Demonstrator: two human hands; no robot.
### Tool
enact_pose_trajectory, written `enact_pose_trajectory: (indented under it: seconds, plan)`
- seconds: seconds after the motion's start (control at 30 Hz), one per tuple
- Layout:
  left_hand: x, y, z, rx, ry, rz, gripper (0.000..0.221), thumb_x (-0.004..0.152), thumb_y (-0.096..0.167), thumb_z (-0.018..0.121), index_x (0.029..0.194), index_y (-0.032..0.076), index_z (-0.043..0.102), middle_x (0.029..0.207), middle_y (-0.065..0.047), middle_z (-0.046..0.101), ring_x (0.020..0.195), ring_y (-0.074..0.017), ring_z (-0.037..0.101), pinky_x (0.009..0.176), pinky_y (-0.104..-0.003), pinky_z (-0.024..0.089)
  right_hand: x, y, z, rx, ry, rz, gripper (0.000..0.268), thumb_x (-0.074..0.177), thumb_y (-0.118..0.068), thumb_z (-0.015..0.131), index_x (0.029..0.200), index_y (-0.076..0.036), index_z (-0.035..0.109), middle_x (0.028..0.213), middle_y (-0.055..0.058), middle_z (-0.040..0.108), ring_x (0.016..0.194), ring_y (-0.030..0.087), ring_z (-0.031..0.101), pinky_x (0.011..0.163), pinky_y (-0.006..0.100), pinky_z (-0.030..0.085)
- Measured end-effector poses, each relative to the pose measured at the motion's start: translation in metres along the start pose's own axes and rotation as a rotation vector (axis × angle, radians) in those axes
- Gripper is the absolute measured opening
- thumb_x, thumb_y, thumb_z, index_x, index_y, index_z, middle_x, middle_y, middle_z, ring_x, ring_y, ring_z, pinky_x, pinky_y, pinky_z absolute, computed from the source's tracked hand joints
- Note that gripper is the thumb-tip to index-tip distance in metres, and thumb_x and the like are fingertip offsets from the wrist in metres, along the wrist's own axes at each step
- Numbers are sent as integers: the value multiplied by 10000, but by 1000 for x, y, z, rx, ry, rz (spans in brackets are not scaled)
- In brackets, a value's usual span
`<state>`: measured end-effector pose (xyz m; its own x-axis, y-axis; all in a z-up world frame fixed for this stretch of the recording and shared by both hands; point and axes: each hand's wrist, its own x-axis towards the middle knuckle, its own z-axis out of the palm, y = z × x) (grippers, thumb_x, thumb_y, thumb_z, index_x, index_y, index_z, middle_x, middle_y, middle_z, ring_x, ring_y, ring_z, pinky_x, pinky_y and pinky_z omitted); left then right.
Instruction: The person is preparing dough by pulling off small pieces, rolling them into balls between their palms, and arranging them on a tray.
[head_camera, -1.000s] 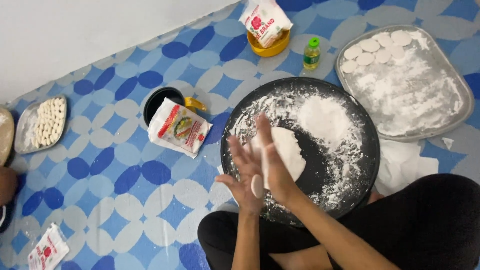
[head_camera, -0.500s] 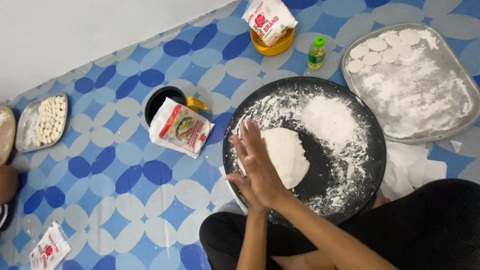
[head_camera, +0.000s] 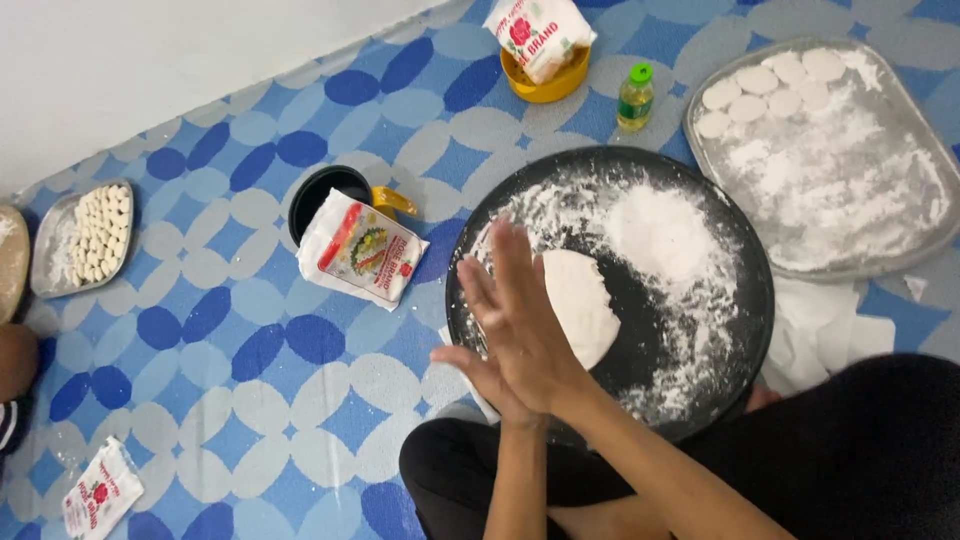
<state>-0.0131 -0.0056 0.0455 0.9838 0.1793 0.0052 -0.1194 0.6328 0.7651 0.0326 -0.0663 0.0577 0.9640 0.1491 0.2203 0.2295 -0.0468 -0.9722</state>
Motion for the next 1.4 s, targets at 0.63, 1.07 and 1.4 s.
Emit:
enact_pose_trajectory:
  seconds: [0.63, 1.07, 1.4]
  plan:
    - [26, -13, -46, -634, -198, -254, 1102, 855, 896, 334, 1617, 103, 271, 1681, -203, 168, 1530, -410, 194, 1208, -613, 237, -26, 11, -19, 581, 290, 247, 742, 1034, -574, 214, 1422, 10, 456, 1423, 234, 520, 1413, 386, 446, 1196, 530, 329]
    - [30, -28, -53, 709, -244, 16, 1091, 830, 887, -31, 1553, 170, 361, 1734, -96, 15, 1601, -400, -11, 1183, -708, -60, -73, 18, 3, 580, 61, 652, 661, 993, -420, 322, 1518, -20, 357, 1547, 210, 452, 1436, 301, 468, 1177, 467, 392]
    - [29, -25, -44, 584, -177, -114, 1093, 804, 860, -75, 1602, 210, 291, 1710, -83, -150, 1522, -419, -193, 1199, -588, -149, -61, 53, -5, 774, 191, 879, 401, 1040, -280, 439, 1283, -15, 617, 1107, 131, 653, 1026, 249, 647, 924, 407, 515]
